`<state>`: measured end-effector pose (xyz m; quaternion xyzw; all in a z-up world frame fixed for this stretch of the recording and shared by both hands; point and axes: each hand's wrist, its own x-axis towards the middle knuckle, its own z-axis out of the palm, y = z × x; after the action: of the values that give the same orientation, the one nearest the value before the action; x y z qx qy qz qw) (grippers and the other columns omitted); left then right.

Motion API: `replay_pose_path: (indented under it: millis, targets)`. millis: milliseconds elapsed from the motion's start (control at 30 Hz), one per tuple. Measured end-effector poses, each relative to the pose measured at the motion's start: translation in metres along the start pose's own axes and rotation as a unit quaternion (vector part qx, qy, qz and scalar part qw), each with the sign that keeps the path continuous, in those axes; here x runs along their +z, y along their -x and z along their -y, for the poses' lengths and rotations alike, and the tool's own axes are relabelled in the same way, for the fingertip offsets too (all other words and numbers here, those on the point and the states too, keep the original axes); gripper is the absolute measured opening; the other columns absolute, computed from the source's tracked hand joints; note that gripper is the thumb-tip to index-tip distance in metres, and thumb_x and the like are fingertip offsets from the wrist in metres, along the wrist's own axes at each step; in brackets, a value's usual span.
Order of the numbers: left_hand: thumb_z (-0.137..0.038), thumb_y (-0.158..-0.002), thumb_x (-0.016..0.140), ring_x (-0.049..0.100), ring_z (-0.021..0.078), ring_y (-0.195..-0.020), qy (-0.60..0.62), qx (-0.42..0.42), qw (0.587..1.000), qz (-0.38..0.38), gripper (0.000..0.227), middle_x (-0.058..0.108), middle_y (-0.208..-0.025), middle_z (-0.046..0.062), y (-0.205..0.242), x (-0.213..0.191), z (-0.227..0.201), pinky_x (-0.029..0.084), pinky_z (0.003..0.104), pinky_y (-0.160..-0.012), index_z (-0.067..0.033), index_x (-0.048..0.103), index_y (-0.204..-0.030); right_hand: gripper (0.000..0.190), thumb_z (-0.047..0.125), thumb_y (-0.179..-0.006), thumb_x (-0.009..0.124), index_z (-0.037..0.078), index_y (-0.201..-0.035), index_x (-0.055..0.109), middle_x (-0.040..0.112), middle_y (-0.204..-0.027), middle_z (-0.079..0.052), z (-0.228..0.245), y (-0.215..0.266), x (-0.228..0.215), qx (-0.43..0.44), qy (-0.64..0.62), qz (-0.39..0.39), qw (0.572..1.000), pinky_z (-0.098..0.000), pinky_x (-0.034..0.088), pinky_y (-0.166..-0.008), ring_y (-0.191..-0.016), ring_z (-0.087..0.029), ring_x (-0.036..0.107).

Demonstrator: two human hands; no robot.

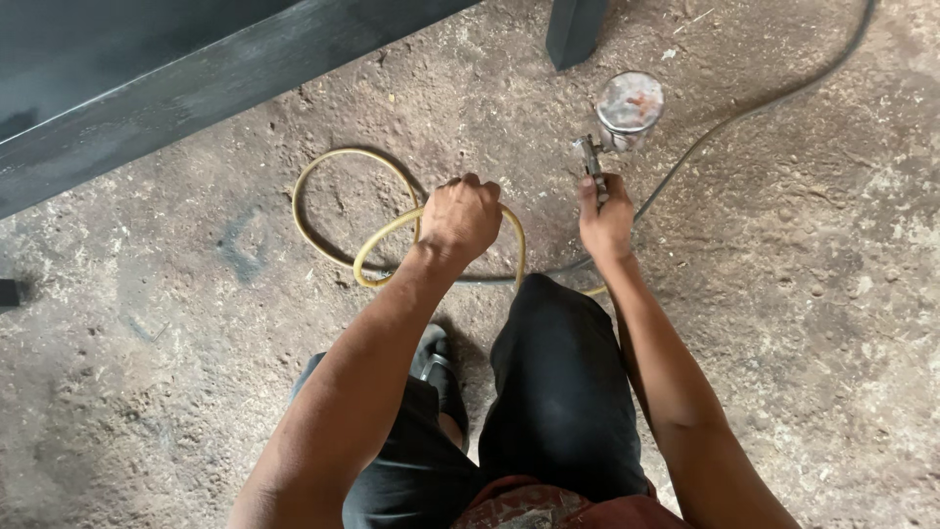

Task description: The person spray paints a black wooden bench, moving the spray gun along the slats and frame while holding a tube.

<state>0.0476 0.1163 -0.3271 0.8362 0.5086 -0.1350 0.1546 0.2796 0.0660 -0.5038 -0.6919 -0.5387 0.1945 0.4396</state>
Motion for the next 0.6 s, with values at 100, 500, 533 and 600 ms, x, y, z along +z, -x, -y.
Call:
replay_pose_path:
  millis: [100, 500, 533, 600]
  targets:
    - [-0.023, -0.108, 0.051, 0.069, 0.0232, -0.069, 0.034, -0.036, 0.998, 0.029, 0.024, 0.064, -0.095, 0.014, -0.001, -0.010, 0.003, 0.063, 0.039, -0.057, -0.0056, 0.067, -0.108, 0.036, 0.034, -0.111, 0.051, -0.001, -0.109, 0.058, 0.060, -0.069, -0.005, 0.013, -0.001, -0.013, -0.006, -0.023, -0.037, 0.999, -0.0334, 0.038, -0.042, -0.052, -0.015, 0.055]
    - [-0.026, -0.101, 0.063, 0.069, 0.0246, -0.065, 0.090, -0.006, 0.985, -0.145, 0.023, 0.067, -0.084, 0.012, -0.004, -0.014, 0.028, 0.058, 0.042, -0.057, -0.0055, 0.070, -0.092, 0.044, 0.039, -0.118, 0.053, -0.005, -0.124, 0.058, 0.062, -0.092, -0.012, 0.061, -0.013, -0.065, -0.176, -0.036, -0.120, 0.976, -0.0415, 0.051, -0.071, -0.081, -0.023, 0.063]
    - [-0.026, -0.101, 0.063, 0.069, 0.0246, -0.065, 0.090, -0.007, 0.985, -0.148, 0.023, 0.067, -0.084, 0.012, -0.005, -0.014, 0.027, 0.058, 0.042, -0.057, -0.0055, 0.070, -0.092, 0.045, 0.039, -0.118, 0.055, -0.006, -0.126, 0.059, 0.064, -0.095, -0.014, 0.057, -0.013, -0.061, -0.162, -0.033, -0.114, 0.980, -0.0439, 0.053, -0.075, -0.085, -0.025, 0.065]
    - [-0.028, -0.098, 0.066, 0.069, 0.0264, -0.069, 0.049, 0.011, 0.992, -0.118, 0.022, 0.066, -0.089, 0.014, -0.005, -0.011, 0.023, 0.059, 0.042, -0.061, -0.0062, 0.071, -0.095, 0.043, 0.039, -0.115, 0.055, -0.004, -0.122, 0.060, 0.064, -0.091, -0.014, 0.047, -0.009, -0.049, -0.128, -0.027, -0.100, 0.986, -0.0436, 0.051, -0.072, -0.081, -0.025, 0.064]
